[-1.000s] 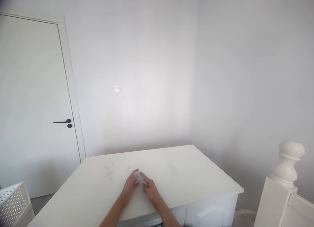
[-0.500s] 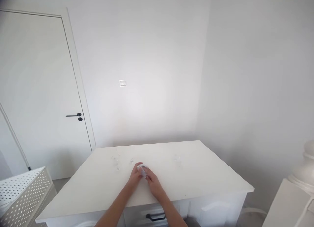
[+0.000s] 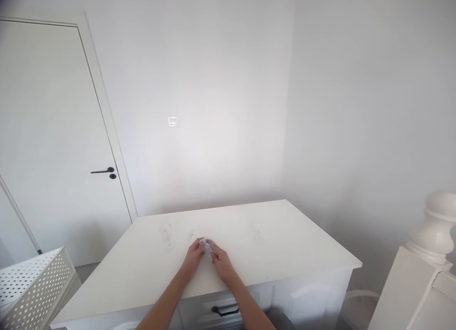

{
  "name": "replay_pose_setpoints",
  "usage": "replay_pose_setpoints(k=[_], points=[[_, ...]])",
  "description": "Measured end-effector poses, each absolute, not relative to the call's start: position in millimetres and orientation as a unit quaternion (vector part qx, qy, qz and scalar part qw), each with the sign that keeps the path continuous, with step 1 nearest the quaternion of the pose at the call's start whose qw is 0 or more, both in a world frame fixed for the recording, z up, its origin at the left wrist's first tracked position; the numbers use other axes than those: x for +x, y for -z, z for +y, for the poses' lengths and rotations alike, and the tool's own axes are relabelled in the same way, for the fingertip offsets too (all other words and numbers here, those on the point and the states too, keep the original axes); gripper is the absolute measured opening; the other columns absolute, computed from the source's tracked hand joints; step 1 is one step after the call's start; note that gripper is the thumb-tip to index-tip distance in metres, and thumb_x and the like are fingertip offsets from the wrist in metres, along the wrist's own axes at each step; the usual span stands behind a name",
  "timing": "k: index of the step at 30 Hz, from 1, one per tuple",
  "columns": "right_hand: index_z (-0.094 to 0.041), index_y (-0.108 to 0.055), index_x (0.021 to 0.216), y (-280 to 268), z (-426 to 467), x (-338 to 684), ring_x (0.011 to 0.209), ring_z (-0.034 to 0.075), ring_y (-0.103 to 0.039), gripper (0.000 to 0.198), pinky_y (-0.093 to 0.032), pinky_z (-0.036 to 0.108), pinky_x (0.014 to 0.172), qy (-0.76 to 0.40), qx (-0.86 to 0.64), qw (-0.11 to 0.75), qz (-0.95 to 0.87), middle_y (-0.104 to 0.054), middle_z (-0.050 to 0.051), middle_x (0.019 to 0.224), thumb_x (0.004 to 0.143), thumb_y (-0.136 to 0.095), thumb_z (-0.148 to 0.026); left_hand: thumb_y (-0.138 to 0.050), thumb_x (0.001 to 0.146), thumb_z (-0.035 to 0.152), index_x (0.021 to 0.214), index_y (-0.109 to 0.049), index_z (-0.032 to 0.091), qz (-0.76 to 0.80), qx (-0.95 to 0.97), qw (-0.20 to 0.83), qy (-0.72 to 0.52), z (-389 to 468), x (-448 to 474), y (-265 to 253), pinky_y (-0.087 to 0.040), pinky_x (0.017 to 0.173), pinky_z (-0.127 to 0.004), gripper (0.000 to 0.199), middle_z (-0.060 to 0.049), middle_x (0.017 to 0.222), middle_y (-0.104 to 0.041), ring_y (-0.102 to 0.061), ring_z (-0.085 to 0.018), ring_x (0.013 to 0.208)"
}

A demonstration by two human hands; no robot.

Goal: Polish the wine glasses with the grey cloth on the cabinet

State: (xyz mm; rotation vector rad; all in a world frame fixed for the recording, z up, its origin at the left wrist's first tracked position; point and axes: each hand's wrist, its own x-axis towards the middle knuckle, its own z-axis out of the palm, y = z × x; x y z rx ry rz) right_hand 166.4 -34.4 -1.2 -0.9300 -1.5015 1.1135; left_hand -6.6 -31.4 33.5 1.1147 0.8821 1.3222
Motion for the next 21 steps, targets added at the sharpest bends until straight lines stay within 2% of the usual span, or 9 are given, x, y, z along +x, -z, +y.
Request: replay_pose_setpoints(k=[3,5,7,8,10,12,16,19,21], points=[[-0.012,-0.066,0.152,0,-36,170,0.067,0.019,-0.048,0.076,-0.044,0.034,0.071,-0.497,-0.38,0.498,-0.6,-0.056,0.001,0.07,0.096,-0.058,-0.062,-0.099,0.062,0.057,0.116,-0.073,0.018,0.377,0.464,0.561,-0.573,-30,-8,-31,-0.053,0.103,-0.04,0.071,-0.013,0.114,-0.076,-0.069,-0.027,0.108],[-0.014,-0.063,0.155,-3,-38,172,0.075,0.02,-0.053,0.078,-0.045,0.034,0.074,-0.512,-0.365,0.503,-0.593,-0.064,0.005,0.084,0.097,-0.058,-0.066,-0.099,0.062,0.056,0.12,-0.069,0.02,0.365,0.454,0.566,-0.584,-29,-9,-30,-0.053,0.102,-0.039,0.075,-0.011,0.114,-0.075,-0.07,-0.025,0.107],[-0.019,-0.062,0.156,-5,-40,173,0.083,0.021,-0.057,0.08,-0.047,0.034,0.076,-0.524,-0.351,0.512,-0.583,-0.069,0.008,0.103,0.093,-0.067,-0.068,-0.092,0.072,0.063,0.117,-0.066,0.022,0.351,0.445,0.574,-0.591,-28,-8,-29,-0.055,0.099,-0.038,0.066,-0.01,0.112,-0.074,-0.07,-0.023,0.104],[-0.02,-0.064,0.154,-5,-40,173,0.084,0.021,-0.057,0.081,-0.046,0.033,0.076,-0.532,-0.346,0.518,-0.573,-0.07,0.008,0.106,0.09,-0.073,-0.068,-0.086,0.077,0.065,0.113,-0.066,0.021,0.349,0.441,0.578,-0.591,-29,-8,-29,-0.057,0.096,-0.038,0.06,-0.009,0.111,-0.073,-0.07,-0.023,0.103],[-0.018,-0.073,0.141,-5,-39,173,0.076,0.019,-0.052,0.077,-0.042,0.032,0.073,-0.549,-0.342,0.532,-0.547,-0.068,0.006,0.092,0.082,-0.083,-0.068,-0.081,0.083,0.066,0.102,-0.067,0.02,0.354,0.434,0.584,-0.587,-29,-8,-29,-0.059,0.092,-0.039,0.052,-0.01,0.111,-0.071,-0.069,-0.024,0.105],[-0.016,-0.078,0.124,-4,-37,173,0.068,0.016,-0.045,0.069,-0.036,0.03,0.068,-0.56,-0.342,0.547,-0.52,-0.057,0.001,0.074,0.08,-0.084,-0.069,-0.087,0.079,0.061,0.096,-0.069,0.019,0.363,0.431,0.587,-0.582,-30,-9,-29,-0.06,0.092,-0.04,0.049,-0.011,0.113,-0.071,-0.069,-0.026,0.11],[-0.019,-0.072,0.109,-3,-34,176,0.068,0.016,-0.039,0.067,-0.035,0.03,0.066,-0.559,-0.347,0.599,-0.455,-0.052,0.002,0.079,0.084,-0.071,-0.081,-0.095,0.07,0.054,0.108,-0.073,0.02,0.359,0.437,0.6,-0.566,-33,-11,-31,-0.062,0.09,-0.039,0.055,-0.013,0.124,-0.073,-0.072,-0.032,0.119],[-0.022,-0.067,0.106,-4,-34,178,0.069,0.017,-0.039,0.071,-0.038,0.031,0.066,-0.552,-0.358,0.631,-0.411,-0.055,0.005,0.087,0.082,-0.066,-0.089,-0.079,0.078,0.075,0.117,-0.071,0.02,0.34,0.428,0.659,-0.517,-36,-11,-35,-0.062,0.081,-0.038,0.068,-0.015,0.138,-0.069,-0.079,-0.033,0.107],[-0.022,-0.067,0.104,-5,-35,178,0.071,0.018,-0.042,0.073,-0.038,0.031,0.066,-0.548,-0.365,0.636,-0.403,-0.057,0.006,0.088,0.079,-0.069,-0.091,-0.061,0.081,0.091,0.114,-0.068,0.021,0.331,0.417,0.69,-0.491,-38,-10,-38,-0.06,0.069,-0.035,0.077,-0.012,0.131,-0.07,-0.082,-0.028,0.086]])
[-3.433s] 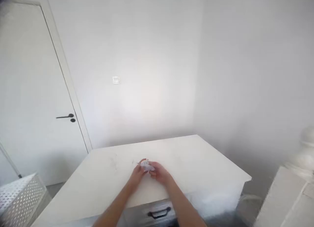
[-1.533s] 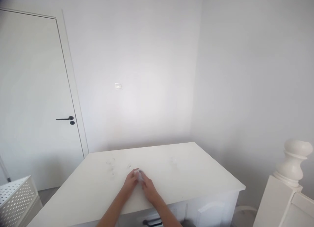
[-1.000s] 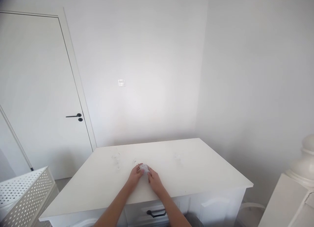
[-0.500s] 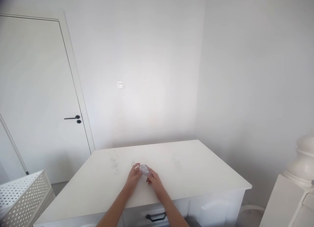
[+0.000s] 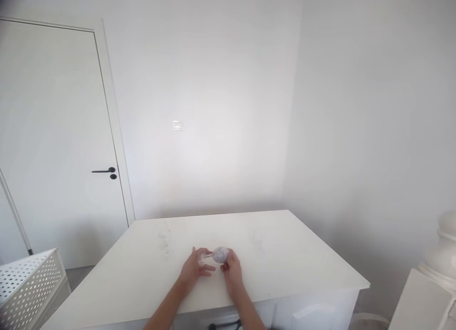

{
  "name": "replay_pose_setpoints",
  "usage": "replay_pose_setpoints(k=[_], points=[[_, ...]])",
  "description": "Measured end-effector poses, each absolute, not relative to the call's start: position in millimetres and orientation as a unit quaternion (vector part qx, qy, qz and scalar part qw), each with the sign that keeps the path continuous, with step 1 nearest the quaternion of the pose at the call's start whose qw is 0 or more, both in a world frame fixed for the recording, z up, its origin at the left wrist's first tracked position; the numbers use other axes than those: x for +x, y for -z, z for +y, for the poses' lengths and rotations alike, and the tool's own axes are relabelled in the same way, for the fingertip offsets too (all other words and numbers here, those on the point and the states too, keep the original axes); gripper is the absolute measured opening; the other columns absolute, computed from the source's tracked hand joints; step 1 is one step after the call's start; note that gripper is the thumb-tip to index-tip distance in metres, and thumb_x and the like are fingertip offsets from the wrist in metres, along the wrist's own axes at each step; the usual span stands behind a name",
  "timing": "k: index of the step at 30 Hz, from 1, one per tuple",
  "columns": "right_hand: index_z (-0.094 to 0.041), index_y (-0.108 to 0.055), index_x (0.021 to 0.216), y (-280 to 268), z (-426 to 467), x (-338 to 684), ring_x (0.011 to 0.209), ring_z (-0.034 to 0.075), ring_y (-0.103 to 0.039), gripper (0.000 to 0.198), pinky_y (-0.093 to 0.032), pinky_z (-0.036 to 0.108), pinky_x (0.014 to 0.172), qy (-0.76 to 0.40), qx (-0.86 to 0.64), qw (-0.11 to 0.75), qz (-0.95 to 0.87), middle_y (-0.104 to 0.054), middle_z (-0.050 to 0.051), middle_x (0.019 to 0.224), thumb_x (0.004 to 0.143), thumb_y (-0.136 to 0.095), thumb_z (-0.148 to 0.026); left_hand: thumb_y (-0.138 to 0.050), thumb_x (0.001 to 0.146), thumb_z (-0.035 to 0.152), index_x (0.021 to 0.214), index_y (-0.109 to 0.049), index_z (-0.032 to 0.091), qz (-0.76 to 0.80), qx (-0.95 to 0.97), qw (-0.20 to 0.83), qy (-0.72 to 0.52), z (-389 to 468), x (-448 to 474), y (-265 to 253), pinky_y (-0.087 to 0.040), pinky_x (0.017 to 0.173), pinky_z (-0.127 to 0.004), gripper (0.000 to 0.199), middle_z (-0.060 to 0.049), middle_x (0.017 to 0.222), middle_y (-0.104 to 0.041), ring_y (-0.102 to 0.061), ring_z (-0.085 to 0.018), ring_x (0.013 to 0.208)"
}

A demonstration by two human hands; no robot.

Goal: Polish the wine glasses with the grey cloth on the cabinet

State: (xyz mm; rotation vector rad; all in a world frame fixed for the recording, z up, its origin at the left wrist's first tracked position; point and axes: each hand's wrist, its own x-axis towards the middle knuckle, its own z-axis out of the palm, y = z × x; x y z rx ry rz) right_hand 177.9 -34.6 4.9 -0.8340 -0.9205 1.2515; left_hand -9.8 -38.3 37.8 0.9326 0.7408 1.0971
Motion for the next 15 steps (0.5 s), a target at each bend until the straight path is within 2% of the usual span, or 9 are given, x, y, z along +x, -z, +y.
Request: replay_pose_setpoints(k=[2,4,6,10,12,15], points=[[-0.021,-0.07,0.104,-5,-35,177,0.072,0.019,-0.044,0.074,-0.038,0.031,0.066,-0.543,-0.367,0.634,-0.41,-0.058,0.006,0.088,0.077,-0.072,-0.09,-0.053,0.082,0.095,0.107,-0.062,0.022,0.336,0.417,0.698,-0.475,-41,-9,-41,-0.054,0.056,-0.03,0.078,-0.007,0.113,-0.071,-0.077,-0.021,0.065],[-0.02,-0.073,0.104,-4,-35,178,0.072,0.019,-0.043,0.076,-0.037,0.031,0.066,-0.534,-0.37,0.633,-0.421,-0.058,0.005,0.085,0.075,-0.075,-0.091,-0.062,0.083,0.087,0.105,-0.057,0.023,0.342,0.435,0.694,-0.46,-44,-8,-44,-0.046,0.049,-0.025,0.068,-0.002,0.101,-0.069,-0.071,-0.016,0.053],[-0.02,-0.074,0.105,-4,-35,179,0.073,0.019,-0.044,0.077,-0.038,0.032,0.067,-0.519,-0.378,0.637,-0.426,-0.059,0.005,0.084,0.076,-0.074,-0.091,-0.072,0.085,0.073,0.11,-0.054,0.025,0.337,0.473,0.692,-0.429,-47,-8,-46,-0.041,0.047,-0.023,0.057,0.0,0.092,-0.069,-0.067,-0.014,0.051],[-0.019,-0.076,0.104,-4,-35,180,0.076,0.021,-0.049,0.075,-0.041,0.033,0.068,-0.492,-0.396,0.65,-0.422,-0.065,0.007,0.088,0.078,-0.074,-0.089,-0.07,0.092,0.062,0.127,-0.046,0.026,0.324,0.561,0.67,-0.363,-53,-8,-46,-0.042,0.053,-0.024,0.055,0.0,0.076,-0.071,-0.066,-0.015,0.054],[-0.018,-0.076,0.1,-4,-36,180,0.078,0.022,-0.055,0.071,-0.046,0.034,0.07,-0.482,-0.398,0.661,-0.415,-0.068,0.008,0.091,0.079,-0.075,-0.086,-0.073,0.091,0.058,0.129,-0.045,0.025,0.32,0.588,0.648,-0.363,-55,-8,-46,-0.043,0.058,-0.024,0.057,-0.001,0.077,-0.072,-0.063,-0.013,0.056],[-0.018,-0.073,0.102,-2,-35,184,0.092,0.026,-0.064,0.068,-0.055,0.037,0.08,-0.454,-0.406,0.697,-0.378,-0.071,0.011,0.102,0.085,-0.067,-0.083,-0.08,0.087,0.054,0.137,-0.048,0.023,0.315,0.608,0.635,-0.357,-57,-9,-46,-0.043,0.065,-0.024,0.067,0.003,0.075,-0.067,-0.056,-0.009,0.057]])
